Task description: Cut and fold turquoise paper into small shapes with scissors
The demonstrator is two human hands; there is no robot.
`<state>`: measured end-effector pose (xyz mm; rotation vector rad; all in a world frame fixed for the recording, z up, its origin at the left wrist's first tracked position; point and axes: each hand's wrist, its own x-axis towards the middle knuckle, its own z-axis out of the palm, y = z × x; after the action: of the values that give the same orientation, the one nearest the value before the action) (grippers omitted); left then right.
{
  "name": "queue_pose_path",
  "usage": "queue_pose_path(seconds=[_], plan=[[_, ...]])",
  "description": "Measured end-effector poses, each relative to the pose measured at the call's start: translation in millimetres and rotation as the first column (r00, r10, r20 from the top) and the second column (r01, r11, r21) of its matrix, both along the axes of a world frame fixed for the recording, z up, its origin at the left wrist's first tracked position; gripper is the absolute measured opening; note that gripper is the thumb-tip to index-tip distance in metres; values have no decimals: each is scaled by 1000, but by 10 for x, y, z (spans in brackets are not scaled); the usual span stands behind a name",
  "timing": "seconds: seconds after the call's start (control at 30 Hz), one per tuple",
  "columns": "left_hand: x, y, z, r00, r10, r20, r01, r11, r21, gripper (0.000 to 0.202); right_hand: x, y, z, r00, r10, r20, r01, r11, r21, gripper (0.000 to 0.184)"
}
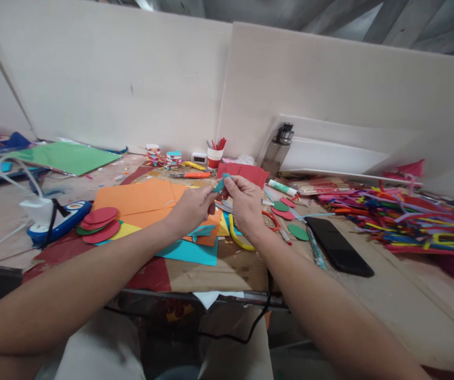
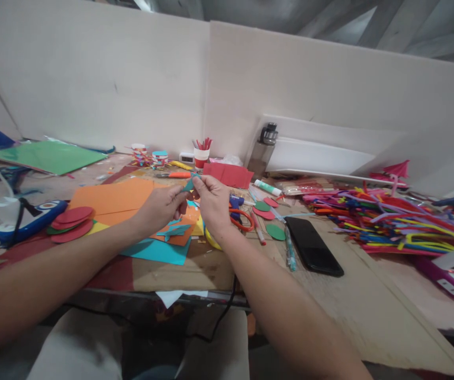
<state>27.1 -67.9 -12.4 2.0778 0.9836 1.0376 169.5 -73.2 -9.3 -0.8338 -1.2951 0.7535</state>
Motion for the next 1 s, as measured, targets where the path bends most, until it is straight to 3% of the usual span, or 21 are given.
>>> queue_pose_path(seconds=[0.1,0.2,0.27,0.43,0.57,0.7,0.87,1.0], plan=[[-5,13,6,995,-72,62,81,984,-158,27,9,44,-47,997,33,-73,-34,999,-14,25],[2,11,29,962,-181,207,247,898,-365,27,15,100,-86,985,49,-167,-57,997,-44,25],[17,1,34,942,-194,274,298,858,-417,28,18,118,-88,977,37,-209,-53,996,-68,25],[45,-23,-22,977,-115,177,157,958,-240,23,23,102,-63,991,-59,-119,51,996,-75,29],[39,-18,-50,992,-90,87,103,983,-155,31,20,80,-70,990,-139,-21,138,990,-21,29],[64,-21,-18,985,-136,108,156,965,-209,23,13,87,-79,988,-154,-16,153,987,-51,29],[86,-7,10,955,-171,242,259,877,-405,19,43,128,-69,984,-153,-96,143,984,-103,30],[55,23,-1,972,-170,161,225,872,-435,21,87,146,-38,980,-169,-106,157,981,-111,31]])
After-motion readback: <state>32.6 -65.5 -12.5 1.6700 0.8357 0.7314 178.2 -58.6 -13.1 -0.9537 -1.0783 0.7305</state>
